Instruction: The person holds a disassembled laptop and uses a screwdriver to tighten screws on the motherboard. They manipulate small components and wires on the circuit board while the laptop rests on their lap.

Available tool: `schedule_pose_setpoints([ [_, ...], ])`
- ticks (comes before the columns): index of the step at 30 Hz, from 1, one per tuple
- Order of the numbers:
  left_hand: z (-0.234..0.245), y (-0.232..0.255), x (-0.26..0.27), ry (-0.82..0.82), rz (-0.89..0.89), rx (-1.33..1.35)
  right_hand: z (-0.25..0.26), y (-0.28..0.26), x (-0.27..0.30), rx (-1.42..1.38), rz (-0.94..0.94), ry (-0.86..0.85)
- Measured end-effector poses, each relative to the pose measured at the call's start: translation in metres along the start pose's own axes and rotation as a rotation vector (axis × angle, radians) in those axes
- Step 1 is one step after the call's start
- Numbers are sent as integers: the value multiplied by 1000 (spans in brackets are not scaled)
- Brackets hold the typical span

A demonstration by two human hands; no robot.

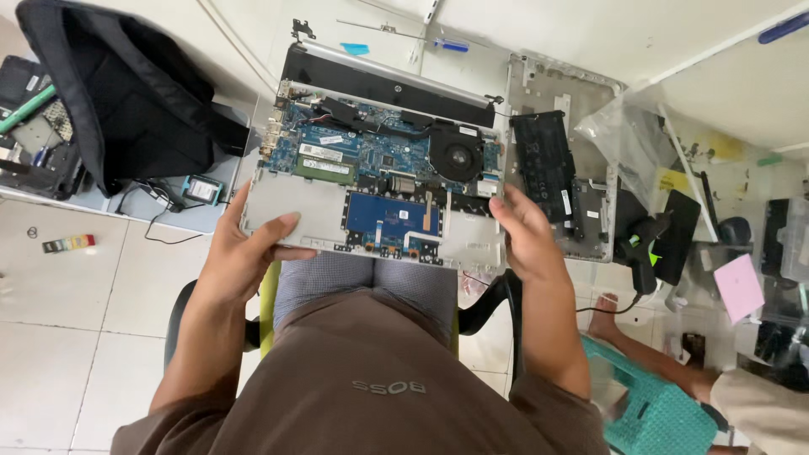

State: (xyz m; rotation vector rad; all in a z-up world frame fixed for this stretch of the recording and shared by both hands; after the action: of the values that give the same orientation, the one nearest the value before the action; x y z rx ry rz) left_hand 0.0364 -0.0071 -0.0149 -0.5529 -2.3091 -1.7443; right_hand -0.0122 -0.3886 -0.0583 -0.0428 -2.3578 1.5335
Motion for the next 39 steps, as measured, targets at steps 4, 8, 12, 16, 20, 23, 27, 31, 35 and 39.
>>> schedule_pose_setpoints([
  [4,17,-8,11,-21,-68,-105,-16,-1,39,-3,9,-23],
  [8,41,-51,-3,-231,-195,4,24,25,78,94,23,42],
  [12,-9,10,27,-351,-163,-229,32,36,126,221,-59,181],
  [16,-25,16,25,-277,-292,-544,60,67,150,154,-68,129],
  [20,-39,16,15,-202,-190,-667,82,74,160,169,-40,256],
  [23,-49,30,7,-210,-216,-736,84,56,152,330,-5,287],
  [27,-52,29,-2,-240,-307,-740,49,24,138,527,-15,233],
  [31,-50,15,-3,-206,-338,-702,48,10,137,611,-119,285],
  [35,-54,13,10,-239,-343,-659,-3,-42,137,876,-32,282],
  [39,-60,7,19,-288,-423,-756,-74,-101,133,1003,527,204],
])
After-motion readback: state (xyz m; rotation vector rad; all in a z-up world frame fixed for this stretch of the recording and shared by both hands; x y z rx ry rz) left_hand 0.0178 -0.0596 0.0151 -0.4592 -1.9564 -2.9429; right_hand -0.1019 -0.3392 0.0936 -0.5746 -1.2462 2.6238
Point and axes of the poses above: each hand's wrist, its own x-axis away from the middle knuckle, its own z-axis out of the back of the hand, y = z × x, the point moved 4 cm from there along -x, towards the middle knuckle, and after that the axes turned 13 degrees about -x, right-handed, at the moved point
